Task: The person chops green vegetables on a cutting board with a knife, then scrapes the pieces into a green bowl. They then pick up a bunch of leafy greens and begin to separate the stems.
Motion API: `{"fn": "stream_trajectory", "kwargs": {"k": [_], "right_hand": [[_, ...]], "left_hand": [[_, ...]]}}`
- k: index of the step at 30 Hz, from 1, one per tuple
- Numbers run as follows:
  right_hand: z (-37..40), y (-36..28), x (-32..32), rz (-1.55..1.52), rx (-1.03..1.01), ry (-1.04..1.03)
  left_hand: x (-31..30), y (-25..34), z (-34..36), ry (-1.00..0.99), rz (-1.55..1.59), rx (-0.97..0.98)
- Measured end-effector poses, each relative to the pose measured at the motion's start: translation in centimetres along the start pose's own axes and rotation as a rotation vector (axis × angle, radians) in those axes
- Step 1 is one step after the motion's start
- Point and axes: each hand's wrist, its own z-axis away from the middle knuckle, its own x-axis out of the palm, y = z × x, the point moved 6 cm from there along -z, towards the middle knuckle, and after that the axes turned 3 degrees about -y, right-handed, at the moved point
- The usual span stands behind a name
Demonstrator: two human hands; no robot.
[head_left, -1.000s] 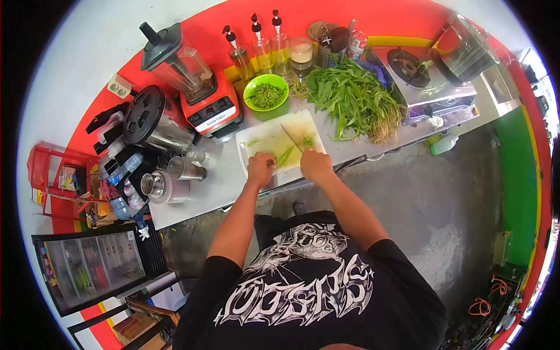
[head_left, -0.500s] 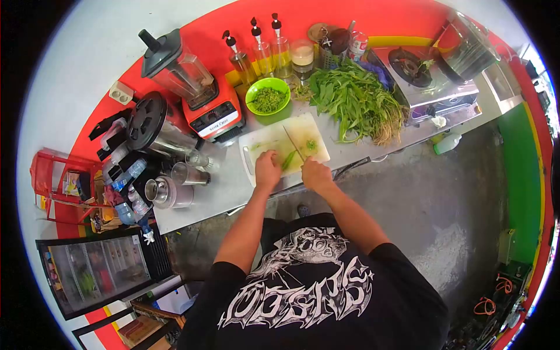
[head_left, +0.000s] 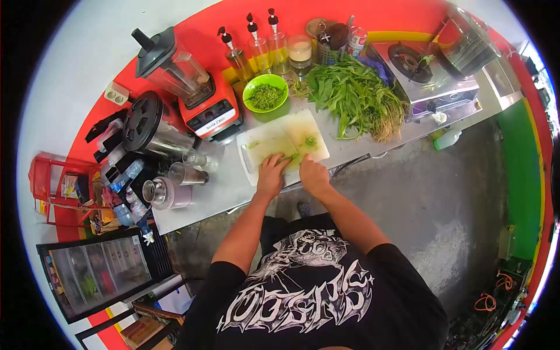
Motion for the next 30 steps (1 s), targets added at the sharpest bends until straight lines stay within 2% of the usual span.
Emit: {"fn": "stream_trajectory", "kwargs": {"k": [7, 9, 17, 20, 24, 27, 30], "right_hand": [[0.6, -1.0, -1.0, 0.093, -0.058, -0.107], [0.7, 0.1, 0.3, -0.013, 0.015, -0.128], [0.3, -0.3, -0.8, 0.041, -0.046, -0.126], [0.8, -0.3, 0.4, 0.013, 0.011, -0.107], [-0.2, -0.7, -0.3, -0.051, 0.022, -0.186], [0.1, -1.3, -1.2, 0.065, -0.071, -0.121], [1.2, -1.0, -0.3, -0.012, 0.017, -0.117]], "left_hand": [[1.0, -1.9, -0.1, 0.043, 0.132, -0.155], [1.4, -2.6, -0.3, 0.056, 0.155, -0.181], [1.0, -3.0, -0.5, 0.101, 0.207, -0.2], [1.4, -3.1, -0.4, 0.116, 0.194, -0.206], [1.4, -3.2, -0.3, 0.129, 0.24, -0.189], [1.1, -3.1, -0.4, 0.128, 0.219, -0.192], [1.0, -2.9, -0.4, 0.146, 0.209, -0.204]]}}
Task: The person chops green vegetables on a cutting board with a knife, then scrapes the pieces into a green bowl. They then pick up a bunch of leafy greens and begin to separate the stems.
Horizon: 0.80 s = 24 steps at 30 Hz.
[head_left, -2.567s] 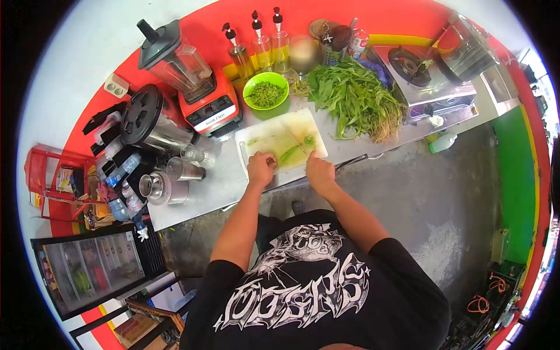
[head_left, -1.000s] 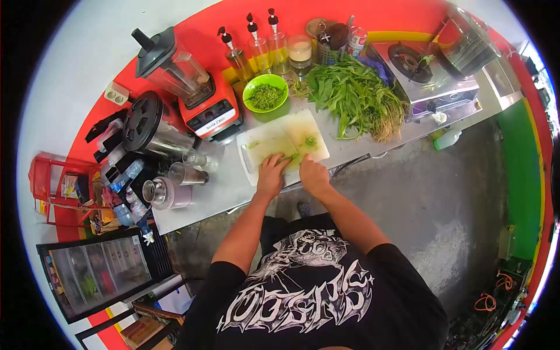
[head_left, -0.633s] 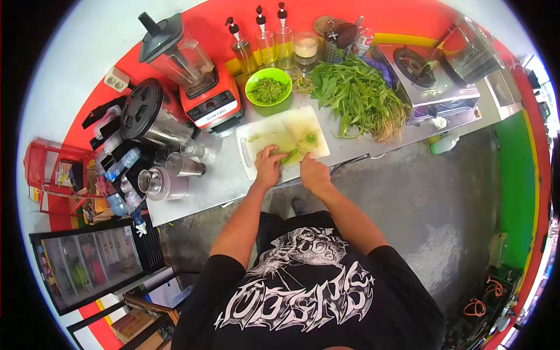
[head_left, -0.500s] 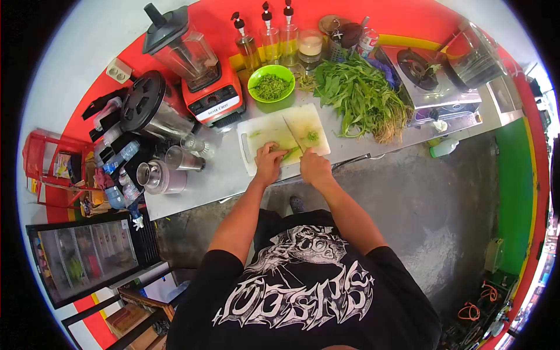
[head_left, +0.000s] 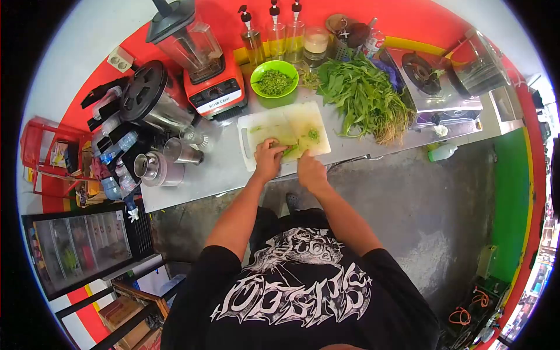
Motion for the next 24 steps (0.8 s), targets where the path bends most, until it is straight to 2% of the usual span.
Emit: {"fn": "stream_trajectory", "kwargs": {"k": [5, 15, 18, 24], "right_hand": [[-2.0, 0.6, 0.6, -0.043, -0.059, -0.024], [-1.6, -0.1, 0.6, -0.126, -0.005, -0.084], [-2.0, -0.5, -0.1, -0.07, -0.071, -0.096], [-0.9, -0.3, 1.0, -0.13, 0.023, -0.121]], "left_hand": [[-0.2, 0.0, 0.0, -0.026, 0.016, -0.033], [0.0, -0.5, 0.0, 0.03, 0.021, -0.024], [0.0, -1.1, -0.3, 0.008, 0.062, -0.028], [-0.1, -0.8, -0.2, 0.004, 0.105, -0.076]]}}
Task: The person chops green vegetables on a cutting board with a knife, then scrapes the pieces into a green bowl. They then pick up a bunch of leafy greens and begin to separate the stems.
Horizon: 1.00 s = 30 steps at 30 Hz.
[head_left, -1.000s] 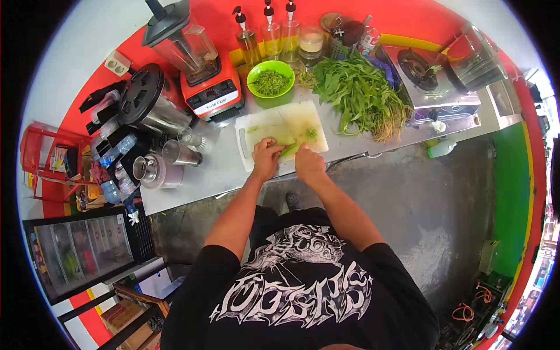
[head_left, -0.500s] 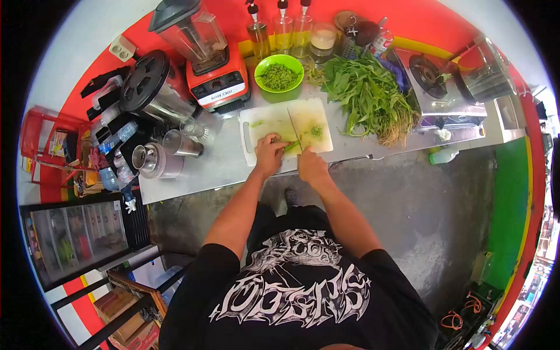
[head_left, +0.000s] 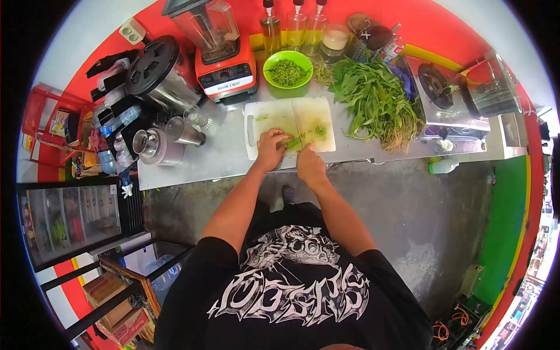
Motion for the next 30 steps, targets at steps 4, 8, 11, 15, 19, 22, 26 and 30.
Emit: {"fn": "stream_trajectory", "kwargs": {"k": [4, 8, 11, 15, 19, 22, 26, 30], "right_hand": [[-1.1, -0.1, -0.7, 0.031, -0.059, 0.002], [-1.2, 0.7, 0.7, 0.026, -0.066, -0.015], [-0.4, -0.1, 0.4, 0.015, -0.013, 0.021], [-1.1, -0.6, -0.3, 0.109, -0.061, 0.038], [-0.1, -0.4, -0.1, -0.003, 0.003, 0.002], [-0.3, -0.1, 0.6, -0.01, 0.032, 0.001], [-1.4, -0.3, 0.1, 0.049, -0.05, 0.059], [-0.5, -0.5, 0.3, 0.002, -0.033, 0.028]], "left_hand": [[-0.4, 0.3, 0.2, 0.0, 0.012, 0.006], [-0.1, -0.1, 0.0, -0.02, 0.02, 0.001], [-0.3, 0.1, -0.1, -0.004, 0.017, -0.001], [-0.2, -0.3, -0.1, 0.007, 0.04, 0.021], [-0.2, -0.3, -0.1, 0.006, 0.051, 0.024], [-0.3, -0.2, -0.1, 0.001, 0.055, 0.018], [-0.1, -0.4, -0.1, 0.015, 0.049, 0.032], [-0.4, -0.3, 0.0, -0.019, 0.028, 0.003]]}}
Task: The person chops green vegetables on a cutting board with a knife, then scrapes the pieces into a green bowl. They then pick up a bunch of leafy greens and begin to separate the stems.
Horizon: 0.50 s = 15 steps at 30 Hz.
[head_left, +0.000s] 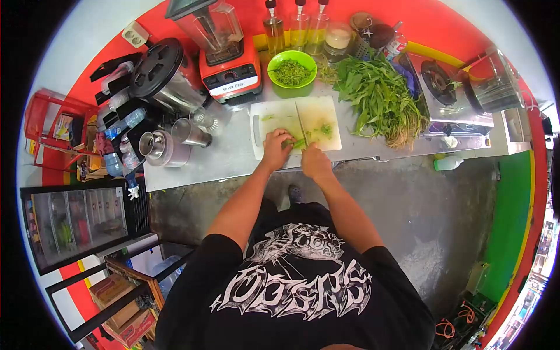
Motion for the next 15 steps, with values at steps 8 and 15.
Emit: {"fn": "stream_trajectory", "kwargs": {"k": [8, 15], "right_hand": [[-1.4, -0.1, 0.1, 0.069, -0.024, 0.01], [-0.1, 0.1, 1.0, 0.071, -0.008, 0.053]], "left_hand": [[0.0, 0.1, -0.1, 0.038, -0.016, 0.027], [-0.1, 0.4, 0.1, 0.064, 0.015, 0.026]]}}
